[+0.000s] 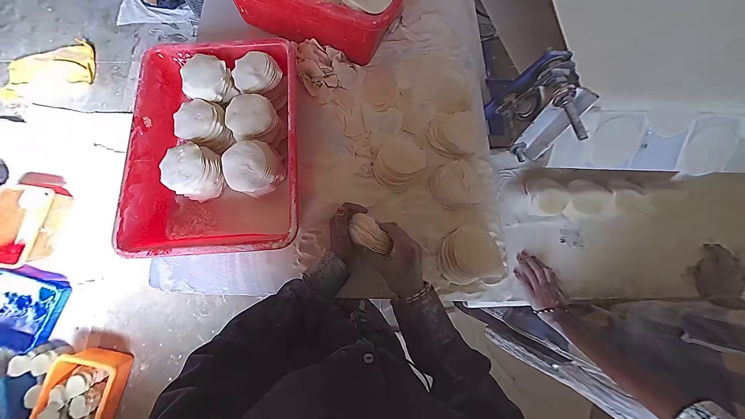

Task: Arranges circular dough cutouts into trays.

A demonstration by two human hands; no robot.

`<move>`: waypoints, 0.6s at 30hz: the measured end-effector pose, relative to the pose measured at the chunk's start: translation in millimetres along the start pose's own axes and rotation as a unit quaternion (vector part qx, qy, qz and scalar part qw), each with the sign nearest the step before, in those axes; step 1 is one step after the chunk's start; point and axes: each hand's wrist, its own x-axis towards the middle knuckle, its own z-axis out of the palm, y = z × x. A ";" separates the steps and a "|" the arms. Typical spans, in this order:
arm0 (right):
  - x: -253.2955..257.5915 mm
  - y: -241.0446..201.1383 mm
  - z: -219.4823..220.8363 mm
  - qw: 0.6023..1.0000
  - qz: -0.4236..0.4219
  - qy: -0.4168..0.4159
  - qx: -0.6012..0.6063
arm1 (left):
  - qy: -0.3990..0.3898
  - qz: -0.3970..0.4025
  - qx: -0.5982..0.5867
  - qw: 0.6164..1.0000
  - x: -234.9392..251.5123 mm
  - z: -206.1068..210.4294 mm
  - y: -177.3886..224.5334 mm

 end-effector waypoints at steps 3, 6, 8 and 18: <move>-8.9 13.0 -4.7 0.998 -0.018 0.040 0.052 | -0.020 0.002 0.009 1.000 2.3 -2.0 2.4; -0.6 17.0 1.6 0.997 0.042 -0.060 -0.039 | -0.054 0.004 0.049 0.997 -2.3 2.0 4.7; 8.6 7.9 3.6 0.995 0.014 -0.067 -0.069 | -0.051 0.007 0.052 0.997 -0.3 2.2 5.6; 2.1 16.6 7.6 0.997 -0.031 -0.042 -0.054 | -0.053 0.023 0.034 0.998 -2.7 1.9 2.9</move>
